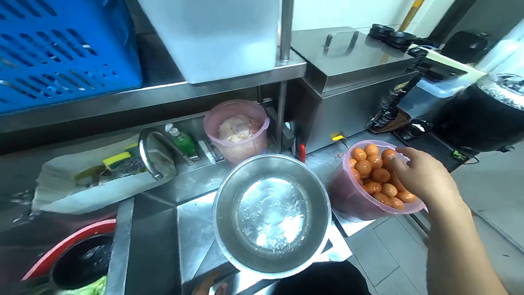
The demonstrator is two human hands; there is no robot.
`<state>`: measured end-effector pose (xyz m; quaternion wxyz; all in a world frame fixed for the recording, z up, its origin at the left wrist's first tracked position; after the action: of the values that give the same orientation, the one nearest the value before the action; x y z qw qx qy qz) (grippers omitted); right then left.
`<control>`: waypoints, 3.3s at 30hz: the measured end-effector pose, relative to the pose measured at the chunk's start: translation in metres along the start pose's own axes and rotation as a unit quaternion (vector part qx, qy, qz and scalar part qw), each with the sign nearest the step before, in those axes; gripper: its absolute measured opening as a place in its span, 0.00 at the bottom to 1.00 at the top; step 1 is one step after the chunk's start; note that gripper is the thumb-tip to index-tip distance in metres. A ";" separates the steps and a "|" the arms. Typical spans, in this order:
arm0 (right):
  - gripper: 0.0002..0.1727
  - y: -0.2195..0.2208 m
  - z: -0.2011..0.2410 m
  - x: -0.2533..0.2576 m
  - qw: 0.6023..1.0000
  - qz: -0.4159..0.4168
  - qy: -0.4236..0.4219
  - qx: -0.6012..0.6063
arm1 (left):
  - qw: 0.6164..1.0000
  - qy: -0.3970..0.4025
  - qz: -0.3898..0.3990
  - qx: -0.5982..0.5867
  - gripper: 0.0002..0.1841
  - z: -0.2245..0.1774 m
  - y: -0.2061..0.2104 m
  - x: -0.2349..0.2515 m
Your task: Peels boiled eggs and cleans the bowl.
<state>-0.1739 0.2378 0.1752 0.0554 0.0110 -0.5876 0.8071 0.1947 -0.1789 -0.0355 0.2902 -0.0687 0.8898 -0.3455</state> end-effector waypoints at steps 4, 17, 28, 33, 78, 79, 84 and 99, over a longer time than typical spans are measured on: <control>0.19 0.039 0.049 -0.075 0.963 0.097 -0.209 0.137 | 0.984 0.043 -0.124 -0.117 0.23 -0.015 -0.003 -0.003; 0.33 0.211 0.010 -0.136 0.774 0.426 0.267 0.384 | 0.857 -0.044 -0.280 -0.429 0.51 -0.074 0.046 0.052; 0.18 0.207 0.029 -0.147 0.782 0.432 0.197 0.403 | 0.786 -0.050 -0.213 -0.578 0.45 -0.045 0.053 0.045; 0.37 0.180 0.078 -0.151 0.809 0.392 0.094 0.428 | 0.708 -0.098 -0.213 -0.666 0.46 -0.034 0.044 0.011; 0.45 0.067 0.675 -0.463 0.695 0.025 -0.715 -0.069 | 0.104 0.098 -0.280 -0.949 0.20 0.122 -0.193 0.050; 0.45 0.069 0.670 -0.467 0.686 0.021 -0.724 -0.068 | 0.092 0.105 -0.273 -0.952 0.17 0.120 -0.191 0.056; 0.40 0.084 0.625 -0.470 0.618 -0.030 -0.785 -0.044 | 0.160 0.199 -0.242 -0.936 0.06 0.098 -0.167 0.076; 0.37 0.097 0.396 -0.357 0.642 0.003 -0.765 0.054 | 0.358 0.038 -0.126 -0.924 0.11 0.016 -0.047 0.037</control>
<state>0.1524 -0.1956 0.1762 -0.4168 0.6257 -0.3761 0.5416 0.1699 -0.2350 -0.0318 -0.0369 -0.3913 0.6405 0.6598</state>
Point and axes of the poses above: each hand's wrist, its own x-axis towards the middle knuckle, its own y-axis out of the palm, z = x × y, the point moved 2 cm from there along x, towards the middle knuckle, and after that the axes turned 9 degrees about y, right-handed, at the moved point
